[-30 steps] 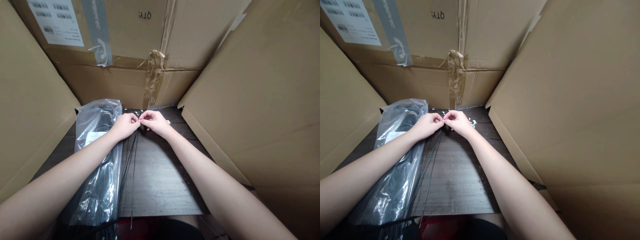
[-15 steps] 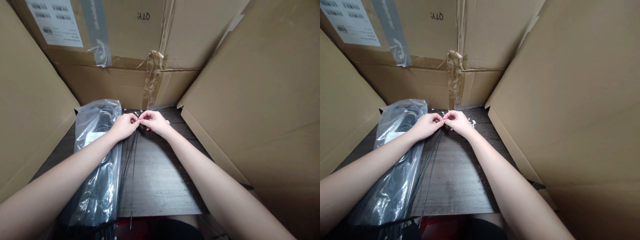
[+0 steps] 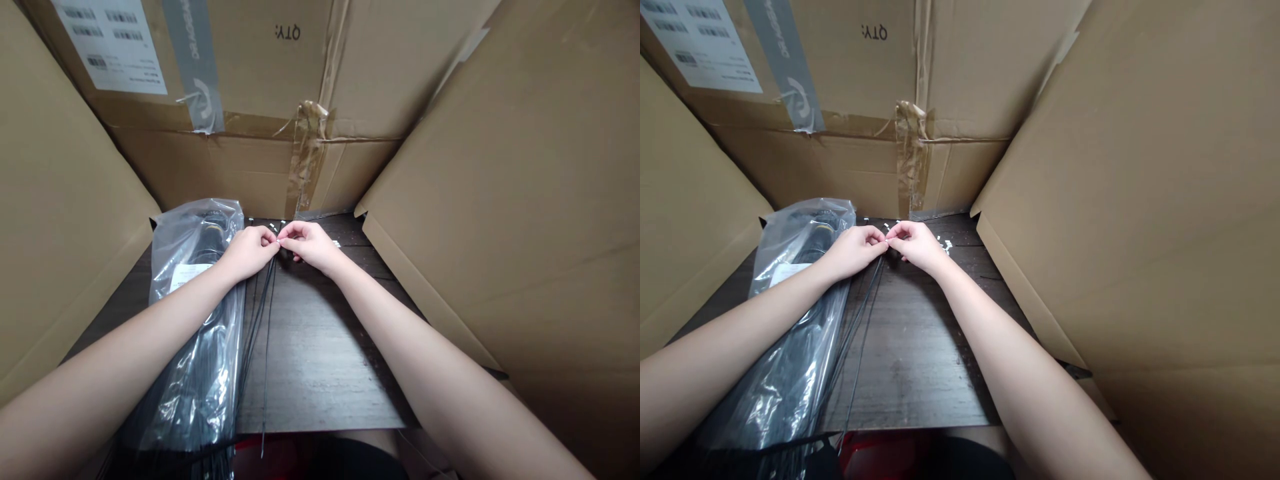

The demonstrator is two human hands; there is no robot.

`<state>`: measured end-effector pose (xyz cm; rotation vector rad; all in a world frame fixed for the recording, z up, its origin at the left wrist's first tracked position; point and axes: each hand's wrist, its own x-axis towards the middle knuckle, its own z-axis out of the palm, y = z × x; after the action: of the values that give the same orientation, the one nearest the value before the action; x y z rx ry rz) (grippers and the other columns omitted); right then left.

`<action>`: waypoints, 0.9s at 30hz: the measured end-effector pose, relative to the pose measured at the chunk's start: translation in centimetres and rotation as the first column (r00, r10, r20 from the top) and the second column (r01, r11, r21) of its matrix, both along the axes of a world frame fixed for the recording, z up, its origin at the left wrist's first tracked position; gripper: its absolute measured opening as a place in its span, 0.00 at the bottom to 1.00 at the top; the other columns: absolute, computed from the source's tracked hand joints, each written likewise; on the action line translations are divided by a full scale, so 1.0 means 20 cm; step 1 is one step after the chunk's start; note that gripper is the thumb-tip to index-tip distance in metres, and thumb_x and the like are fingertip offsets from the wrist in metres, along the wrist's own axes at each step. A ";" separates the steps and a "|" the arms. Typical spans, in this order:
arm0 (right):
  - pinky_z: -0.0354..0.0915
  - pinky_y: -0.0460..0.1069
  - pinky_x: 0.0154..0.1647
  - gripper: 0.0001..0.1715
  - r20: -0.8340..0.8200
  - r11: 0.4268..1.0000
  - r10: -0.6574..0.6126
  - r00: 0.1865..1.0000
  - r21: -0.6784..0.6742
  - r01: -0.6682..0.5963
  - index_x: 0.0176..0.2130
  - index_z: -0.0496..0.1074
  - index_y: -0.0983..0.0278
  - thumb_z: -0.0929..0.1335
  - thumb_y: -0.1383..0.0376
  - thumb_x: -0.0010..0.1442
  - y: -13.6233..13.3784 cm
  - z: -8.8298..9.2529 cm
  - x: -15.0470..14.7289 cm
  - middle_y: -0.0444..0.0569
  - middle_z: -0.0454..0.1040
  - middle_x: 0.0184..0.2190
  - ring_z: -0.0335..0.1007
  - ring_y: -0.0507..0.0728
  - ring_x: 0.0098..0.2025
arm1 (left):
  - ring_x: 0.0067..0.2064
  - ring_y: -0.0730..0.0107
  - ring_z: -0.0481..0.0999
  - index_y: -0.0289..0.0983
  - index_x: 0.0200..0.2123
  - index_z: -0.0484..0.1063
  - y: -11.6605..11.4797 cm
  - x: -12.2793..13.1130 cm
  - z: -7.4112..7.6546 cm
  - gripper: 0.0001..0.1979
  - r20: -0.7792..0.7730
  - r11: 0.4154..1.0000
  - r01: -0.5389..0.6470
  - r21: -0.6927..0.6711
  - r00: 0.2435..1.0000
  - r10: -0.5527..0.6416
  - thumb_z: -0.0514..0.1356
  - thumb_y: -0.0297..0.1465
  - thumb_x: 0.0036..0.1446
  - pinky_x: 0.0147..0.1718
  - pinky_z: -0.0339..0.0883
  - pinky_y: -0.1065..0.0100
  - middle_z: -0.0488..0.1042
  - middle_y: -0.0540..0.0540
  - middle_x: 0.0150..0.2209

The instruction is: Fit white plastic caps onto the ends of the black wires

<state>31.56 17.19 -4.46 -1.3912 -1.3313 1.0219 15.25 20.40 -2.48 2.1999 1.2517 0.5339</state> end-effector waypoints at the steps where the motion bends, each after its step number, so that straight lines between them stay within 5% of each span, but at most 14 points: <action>1: 0.62 0.39 0.17 0.03 -0.001 1.000 0.001 1.000 0.003 -0.001 0.30 0.73 0.66 0.71 0.72 0.54 0.00 0.00 0.00 0.39 0.69 0.20 0.61 0.45 0.18 | 0.33 0.64 0.76 0.35 0.36 0.79 0.00 0.00 0.00 0.10 -0.003 1.000 0.002 0.003 1.000 -0.002 0.60 0.35 0.59 0.36 0.65 0.67 0.82 0.45 0.34; 27: 0.61 0.41 0.18 0.04 -0.033 0.998 0.045 0.998 0.044 -0.044 0.29 0.74 0.65 0.73 0.67 0.50 -0.01 0.00 0.01 0.41 0.71 0.22 0.61 0.46 0.20 | 0.32 0.64 0.75 0.36 0.31 0.76 -0.01 0.00 0.01 0.10 0.024 0.999 0.014 -0.030 1.000 -0.013 0.58 0.36 0.52 0.33 0.63 0.66 0.79 0.47 0.29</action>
<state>31.82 16.93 -4.52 -1.3119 -1.3574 1.0357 15.27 20.27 -2.23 2.1694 1.2242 0.5306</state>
